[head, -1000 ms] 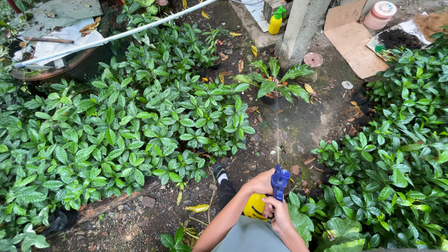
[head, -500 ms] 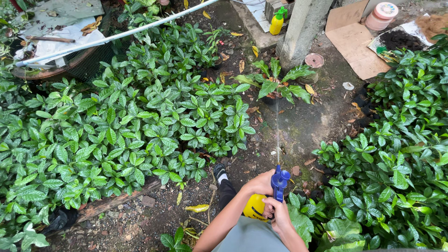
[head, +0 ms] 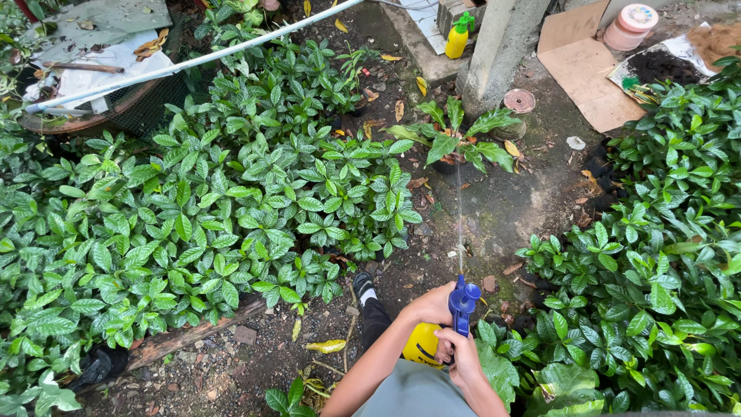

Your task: The person uses a yellow handheld pressure sprayer to mist water onto various potted plants and ground cover in a garden area. They move between different plant clusters, directing the spray nozzle at foliage and soil surfaces throughout the clip.

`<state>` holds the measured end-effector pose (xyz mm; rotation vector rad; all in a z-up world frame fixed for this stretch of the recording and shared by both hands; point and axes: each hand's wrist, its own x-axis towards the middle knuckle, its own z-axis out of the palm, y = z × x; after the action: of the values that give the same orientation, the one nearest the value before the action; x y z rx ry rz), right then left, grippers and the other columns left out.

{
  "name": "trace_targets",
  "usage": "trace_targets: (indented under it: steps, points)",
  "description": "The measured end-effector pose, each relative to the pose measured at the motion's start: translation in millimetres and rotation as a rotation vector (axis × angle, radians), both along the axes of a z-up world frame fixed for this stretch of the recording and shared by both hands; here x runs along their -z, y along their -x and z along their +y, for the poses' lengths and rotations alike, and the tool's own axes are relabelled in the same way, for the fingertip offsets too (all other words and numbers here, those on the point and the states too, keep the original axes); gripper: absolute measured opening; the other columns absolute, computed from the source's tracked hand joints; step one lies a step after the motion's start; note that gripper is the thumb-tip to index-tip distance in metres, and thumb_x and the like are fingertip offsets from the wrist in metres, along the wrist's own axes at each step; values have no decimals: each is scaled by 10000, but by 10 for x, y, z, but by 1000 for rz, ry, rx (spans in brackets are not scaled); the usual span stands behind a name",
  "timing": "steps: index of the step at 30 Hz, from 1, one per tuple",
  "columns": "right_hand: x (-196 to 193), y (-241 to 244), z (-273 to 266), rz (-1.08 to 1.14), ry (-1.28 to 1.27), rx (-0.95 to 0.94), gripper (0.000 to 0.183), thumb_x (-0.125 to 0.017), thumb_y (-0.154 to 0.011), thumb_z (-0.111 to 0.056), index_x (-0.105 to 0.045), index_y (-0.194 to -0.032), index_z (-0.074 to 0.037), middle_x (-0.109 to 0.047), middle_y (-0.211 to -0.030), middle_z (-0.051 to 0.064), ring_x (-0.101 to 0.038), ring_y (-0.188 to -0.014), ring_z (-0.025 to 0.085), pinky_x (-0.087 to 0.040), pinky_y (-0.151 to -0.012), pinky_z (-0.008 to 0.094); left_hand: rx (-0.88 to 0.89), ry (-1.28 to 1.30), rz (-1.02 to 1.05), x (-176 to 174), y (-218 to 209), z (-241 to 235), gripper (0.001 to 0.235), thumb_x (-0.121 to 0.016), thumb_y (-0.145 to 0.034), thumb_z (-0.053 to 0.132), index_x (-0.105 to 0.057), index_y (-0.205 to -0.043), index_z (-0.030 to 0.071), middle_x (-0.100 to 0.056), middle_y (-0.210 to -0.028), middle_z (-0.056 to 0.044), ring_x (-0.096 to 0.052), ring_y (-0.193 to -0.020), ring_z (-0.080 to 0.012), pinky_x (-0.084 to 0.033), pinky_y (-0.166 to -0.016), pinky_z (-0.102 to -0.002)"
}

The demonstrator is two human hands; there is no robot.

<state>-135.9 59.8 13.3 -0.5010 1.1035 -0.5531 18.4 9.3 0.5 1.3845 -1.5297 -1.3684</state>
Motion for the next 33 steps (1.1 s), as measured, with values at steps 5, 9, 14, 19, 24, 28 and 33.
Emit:
trace_targets:
  steps: [5,9,14,19,24,28,33]
  points:
    - [19,16,-13,7,2,-1,329,-689,-768,-103,-420,-578,-113,-371,-474,-2,-351,-391,158,-317,-438,336,0,5,32,-8,15,-8,779,-873,-610,284,-580,-1294,53,-719,-1111,-153,-708,-1026,-283,-542,-930,-375]
    - [13,18,-10,10,-1,2,326,-688,-768,-105,-423,-578,-115,-377,-473,0,-354,-392,157,-317,-438,335,9,-1,54,-18,17,-5,790,-874,-602,280,-580,-1302,61,-719,-1117,-142,-703,-1025,-269,-539,-930,-370]
    - [-5,13,-7,-1,-7,5,325,-686,-765,-104,-419,-580,-119,-372,-471,-2,-348,-388,156,-320,-437,340,10,17,68,-5,23,-4,797,-877,-607,275,-578,-1314,61,-716,-1124,-141,-698,-1029,-265,-537,-936,-368]
    - [-18,-4,3,-2,-5,3,327,-685,-767,-104,-416,-583,-120,-367,-476,-5,-342,-392,154,-315,-440,345,-3,13,46,26,11,10,786,-876,-607,281,-580,-1299,57,-716,-1117,-142,-700,-1030,-264,-537,-933,-368]
    - [-26,-18,-5,7,-4,-12,328,-680,-774,-102,-414,-584,-120,-364,-482,-7,-339,-398,154,-315,-451,344,-25,-31,-21,32,-4,18,720,-874,-628,292,-593,-1238,32,-717,-1101,-160,-706,-1028,-284,-542,-921,-384]
    - [-22,-30,-5,11,-4,-16,326,-678,-776,-100,-417,-582,-115,-363,-481,0,-341,-399,160,-316,-453,347,-31,-7,3,23,-14,32,722,-875,-615,290,-593,-1227,31,-717,-1095,-168,-706,-1029,-295,-538,-919,-381]
    - [-13,-27,-5,3,-2,-13,334,-679,-772,-95,-409,-579,-117,-358,-481,-6,-337,-397,157,-313,-448,346,-29,-20,-15,26,-17,29,709,-873,-617,283,-589,-1211,21,-710,-1092,-173,-701,-1028,-297,-537,-912,-381]
